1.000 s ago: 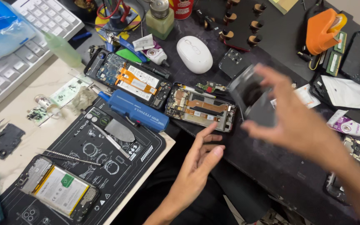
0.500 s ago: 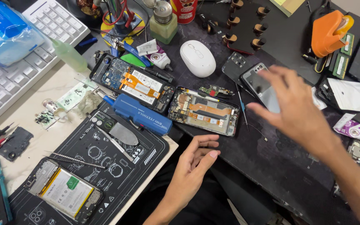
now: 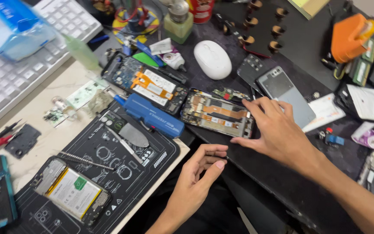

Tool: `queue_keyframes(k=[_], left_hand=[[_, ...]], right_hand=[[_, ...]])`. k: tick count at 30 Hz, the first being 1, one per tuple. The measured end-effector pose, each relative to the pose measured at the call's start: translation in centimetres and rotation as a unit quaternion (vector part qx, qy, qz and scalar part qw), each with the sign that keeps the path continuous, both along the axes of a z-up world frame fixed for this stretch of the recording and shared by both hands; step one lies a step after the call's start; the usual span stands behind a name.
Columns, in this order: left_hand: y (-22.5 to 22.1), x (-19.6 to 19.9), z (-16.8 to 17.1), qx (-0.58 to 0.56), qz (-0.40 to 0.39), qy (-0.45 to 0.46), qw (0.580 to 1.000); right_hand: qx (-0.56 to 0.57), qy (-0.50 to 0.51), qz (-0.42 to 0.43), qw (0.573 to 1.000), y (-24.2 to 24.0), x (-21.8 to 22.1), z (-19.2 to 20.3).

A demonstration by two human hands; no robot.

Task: The person disassembles a phone by removing screws with a driver, prying the screen from the frame, and handling internal components like the motherboard and battery.

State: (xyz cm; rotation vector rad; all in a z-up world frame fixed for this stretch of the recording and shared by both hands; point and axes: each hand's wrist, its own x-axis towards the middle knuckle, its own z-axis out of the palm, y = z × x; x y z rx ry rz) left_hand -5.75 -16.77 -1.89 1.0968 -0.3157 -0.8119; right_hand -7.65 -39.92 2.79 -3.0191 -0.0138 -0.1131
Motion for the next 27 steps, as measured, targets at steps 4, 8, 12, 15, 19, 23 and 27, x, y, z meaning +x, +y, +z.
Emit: queue_keyframes(k=[4,8,12,15,19,23,27], left_hand=[[0.9,0.2,0.3,0.023,0.004,-0.020,1.000],[1.5,0.3,0.1,0.021,0.010,-0.022,0.999],[1.9,0.4,-0.4,-0.002,0.023,-0.024,0.999],[2.0,0.7,-0.4,0.007,0.025,-0.005,1.000],[2.4,1.6,-0.1,-0.073,0.000,0.091,0.993],[3.4,3.4,-0.4,-0.116,-0.082,0.360,0.922],[3.4,3.5,-1.5,-0.109,-0.182,0.344,0.915]], right_hand=[[0.014,0.004,0.000,1.000,0.1,0.5,0.4],[0.023,-0.027,0.019,0.999,-1.2,0.5,0.5],[0.267,0.162,-0.101,0.945,-4.7,1.0,1.1],[0.461,0.175,-0.069,0.867,-6.4,1.0,1.6],[0.394,0.154,0.006,0.906,-5.9,0.7,2.6],[0.338,0.178,0.206,0.901,-3.7,0.3,4.4],[0.275,0.335,0.189,0.881,-0.7,-0.1,5.2]])
